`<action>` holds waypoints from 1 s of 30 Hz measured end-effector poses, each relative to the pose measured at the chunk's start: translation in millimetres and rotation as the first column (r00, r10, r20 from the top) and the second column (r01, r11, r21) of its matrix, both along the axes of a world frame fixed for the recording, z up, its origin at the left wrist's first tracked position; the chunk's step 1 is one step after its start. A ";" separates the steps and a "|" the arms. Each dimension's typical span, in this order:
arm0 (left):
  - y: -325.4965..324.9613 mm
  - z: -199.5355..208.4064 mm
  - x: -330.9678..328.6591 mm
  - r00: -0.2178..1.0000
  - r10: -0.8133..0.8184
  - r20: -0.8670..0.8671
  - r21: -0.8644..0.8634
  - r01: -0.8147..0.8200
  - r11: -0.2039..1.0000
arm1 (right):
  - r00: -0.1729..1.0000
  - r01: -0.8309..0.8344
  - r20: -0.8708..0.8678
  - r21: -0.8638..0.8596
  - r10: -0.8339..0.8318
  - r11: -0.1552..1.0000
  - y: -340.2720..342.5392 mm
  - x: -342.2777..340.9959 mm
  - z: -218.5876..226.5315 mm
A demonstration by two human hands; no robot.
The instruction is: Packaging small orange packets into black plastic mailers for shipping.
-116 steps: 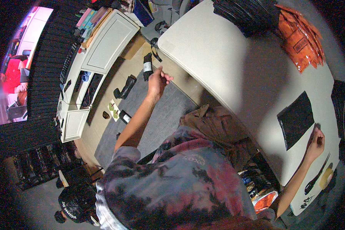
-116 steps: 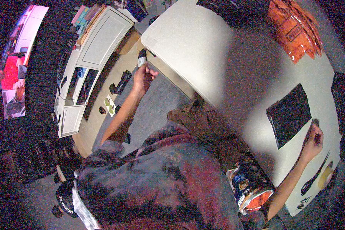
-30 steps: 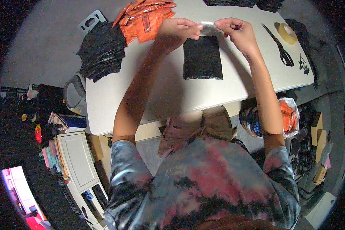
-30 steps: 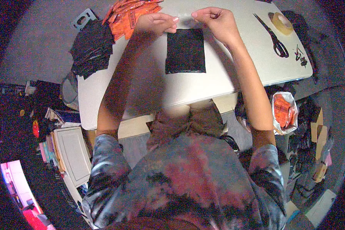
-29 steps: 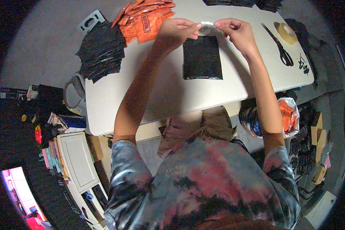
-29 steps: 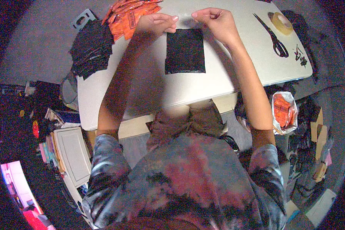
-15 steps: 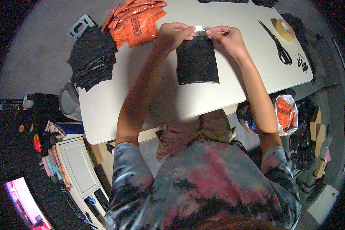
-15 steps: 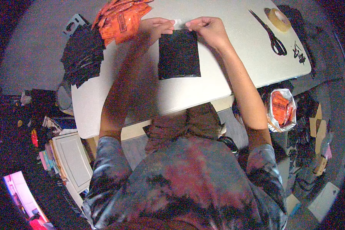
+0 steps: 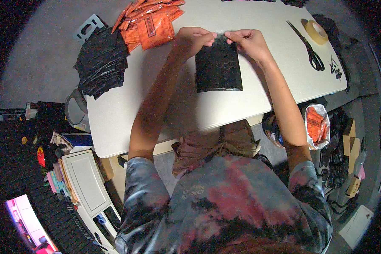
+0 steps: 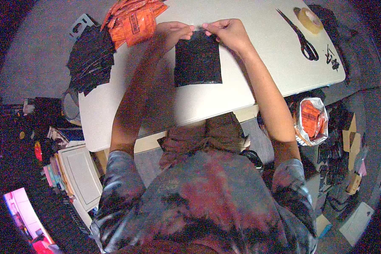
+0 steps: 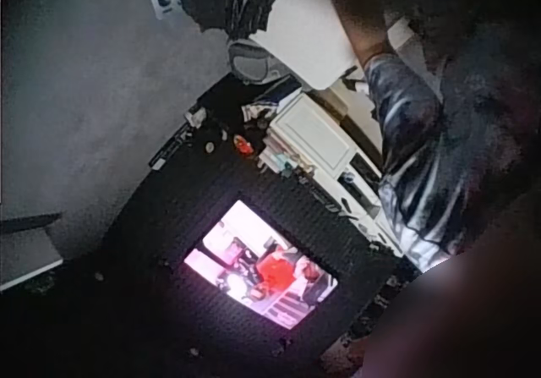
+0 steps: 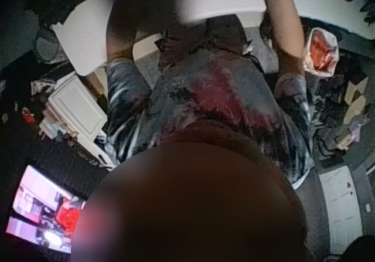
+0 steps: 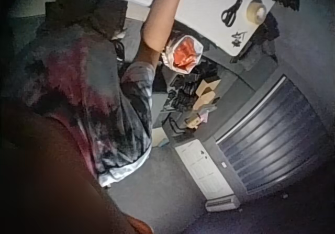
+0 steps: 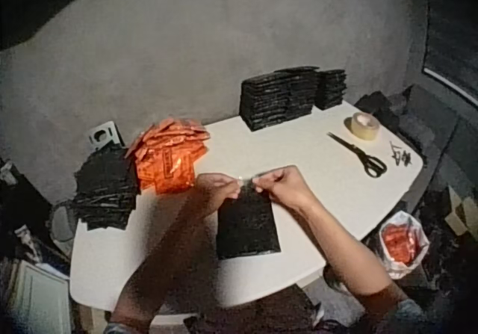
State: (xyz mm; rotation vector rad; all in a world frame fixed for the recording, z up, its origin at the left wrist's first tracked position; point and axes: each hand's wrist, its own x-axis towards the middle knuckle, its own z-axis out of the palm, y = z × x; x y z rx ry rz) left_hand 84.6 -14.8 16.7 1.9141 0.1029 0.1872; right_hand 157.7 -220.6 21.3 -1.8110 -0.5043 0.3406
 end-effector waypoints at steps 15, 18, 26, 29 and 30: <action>10.5 -30.1 14.0 0.994 0.106 0.017 0.275 -0.106 0.955 | 0.979 -0.080 0.172 -0.143 0.105 0.986 7.0 11.3 -0.4; 6.3 -32.5 16.2 0.993 0.115 0.026 0.327 -0.117 0.938 | 0.970 -0.064 0.225 -0.144 0.096 0.987 5.1 18.2 -11.1; 7.9 -35.3 16.6 0.989 0.139 0.047 0.367 -0.146 0.919 | 0.961 -0.041 0.258 -0.227 0.101 0.973 10.8 26.0 -21.4; 7.8 -35.5 20.5 0.990 0.140 -0.021 0.385 -0.121 0.915 | 0.963 -0.043 0.249 -0.241 0.105 0.969 11.7 30.2 -25.2; 7.2 -35.4 21.2 0.990 0.139 -0.021 0.384 -0.120 0.915 | 0.964 -0.036 0.246 -0.256 0.101 0.966 11.2 32.0 -27.3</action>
